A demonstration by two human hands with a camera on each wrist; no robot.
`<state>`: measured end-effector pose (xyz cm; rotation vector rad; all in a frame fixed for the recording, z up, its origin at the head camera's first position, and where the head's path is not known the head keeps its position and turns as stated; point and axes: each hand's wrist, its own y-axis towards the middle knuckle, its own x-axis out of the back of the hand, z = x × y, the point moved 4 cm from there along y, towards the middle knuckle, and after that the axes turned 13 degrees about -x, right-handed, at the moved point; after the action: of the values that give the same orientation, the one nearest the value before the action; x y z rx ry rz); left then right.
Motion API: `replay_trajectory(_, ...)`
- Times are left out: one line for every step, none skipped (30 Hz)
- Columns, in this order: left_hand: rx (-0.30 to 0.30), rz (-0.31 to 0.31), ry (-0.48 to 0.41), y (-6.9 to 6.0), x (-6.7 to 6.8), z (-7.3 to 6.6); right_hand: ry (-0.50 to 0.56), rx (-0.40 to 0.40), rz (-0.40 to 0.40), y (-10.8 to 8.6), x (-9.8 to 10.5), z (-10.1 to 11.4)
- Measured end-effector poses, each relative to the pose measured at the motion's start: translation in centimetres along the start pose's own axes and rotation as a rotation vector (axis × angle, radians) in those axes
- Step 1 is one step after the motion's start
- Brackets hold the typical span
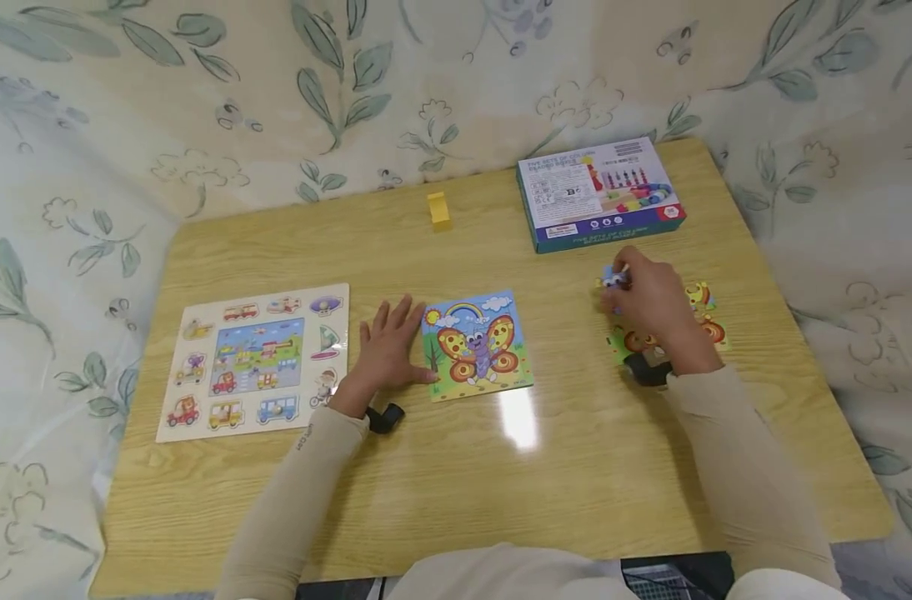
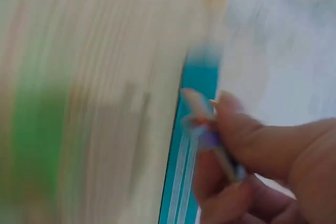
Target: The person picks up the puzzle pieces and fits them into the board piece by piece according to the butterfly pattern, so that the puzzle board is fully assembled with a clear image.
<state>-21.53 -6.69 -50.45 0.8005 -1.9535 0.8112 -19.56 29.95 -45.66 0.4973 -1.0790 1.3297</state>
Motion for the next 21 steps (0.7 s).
replay_trajectory(-0.001,0.001,0.001,0.0,-0.1,0.0,0.050,0.034,0.008,-0.7,-0.9,1.6)
replay_trajectory(-0.001,-0.002,-0.004,0.0,-0.1,0.0,0.098,0.072,0.025,-1.4,-2.1,3.2)
replay_trajectory(-0.003,-0.006,-0.004,0.0,-0.1,0.0,0.140,0.119,0.051,-2.1,-3.3,5.0)
replay_trajectory(-0.003,-0.009,-0.002,0.0,-0.1,0.0,0.169,0.166,0.085,-2.8,-4.7,6.6)
replay_trajectory(-0.003,-0.011,0.004,0.0,-0.2,0.0,0.190,0.212,0.124,-3.4,-6.1,8.2)
replay_trajectory(-0.005,-0.014,0.008,0.0,-0.2,0.0,0.199,0.253,0.159,-4.1,-7.4,9.5)
replay_trajectory(-0.006,-0.014,0.015,0.1,-0.3,0.1,0.205,0.274,0.195,-4.6,-8.7,10.7)
replay_trajectory(-0.007,-0.013,0.022,0.2,-0.3,0.1,0.198,0.290,0.211,-5.1,-9.9,11.6)
replay_trajectory(-0.008,-0.009,0.032,0.2,-0.4,0.2,0.188,0.294,0.226,-5.4,-10.9,12.2)
replay_trajectory(-0.009,-0.008,0.040,0.3,-0.5,0.2,0.173,0.291,0.231,-5.5,-11.8,12.7)
replay_trajectory(-0.010,-0.005,0.046,0.3,-0.6,0.2,0.162,0.286,0.231,-5.6,-12.5,13.0)
replay_trajectory(-0.011,-0.007,0.049,0.4,-0.6,0.2,0.149,0.277,0.230,-5.7,-13.1,13.2)
replay_trajectory(-0.010,-0.008,0.052,0.4,-0.6,0.2,0.135,0.262,0.229,-5.7,-13.6,13.3)
replay_trajectory(-0.009,-0.009,0.054,0.3,-0.6,0.2,0.117,0.255,0.218,-5.7,-13.9,13.5)
replay_trajectory(-0.007,-0.010,0.056,0.3,-0.6,0.2,0.105,0.253,0.209,-5.7,-14.2,13.6)
replay_trajectory(-0.007,-0.013,0.056,0.3,-0.5,0.2,0.086,0.254,0.201,-5.7,-14.4,13.6)
replay_trajectory(-0.004,-0.013,0.054,0.2,-0.5,0.1,0.064,0.259,0.191,-5.7,-14.5,13.8)
replay_trajectory(-0.002,-0.014,0.052,0.2,-0.4,0.1,0.041,0.261,0.182,-5.7,-14.6,13.9)
replay_trajectory(0.000,-0.014,0.051,0.2,-0.3,0.1,0.020,0.264,0.172,-5.7,-14.7,14.0)
replay_trajectory(0.002,-0.015,0.049,0.1,-0.3,0.1,0.006,0.266,0.167,-5.7,-14.7,14.1)
replay_trajectory(0.002,-0.016,0.045,0.1,-0.2,0.1,-0.009,0.269,0.161,-5.8,-14.7,14.2)
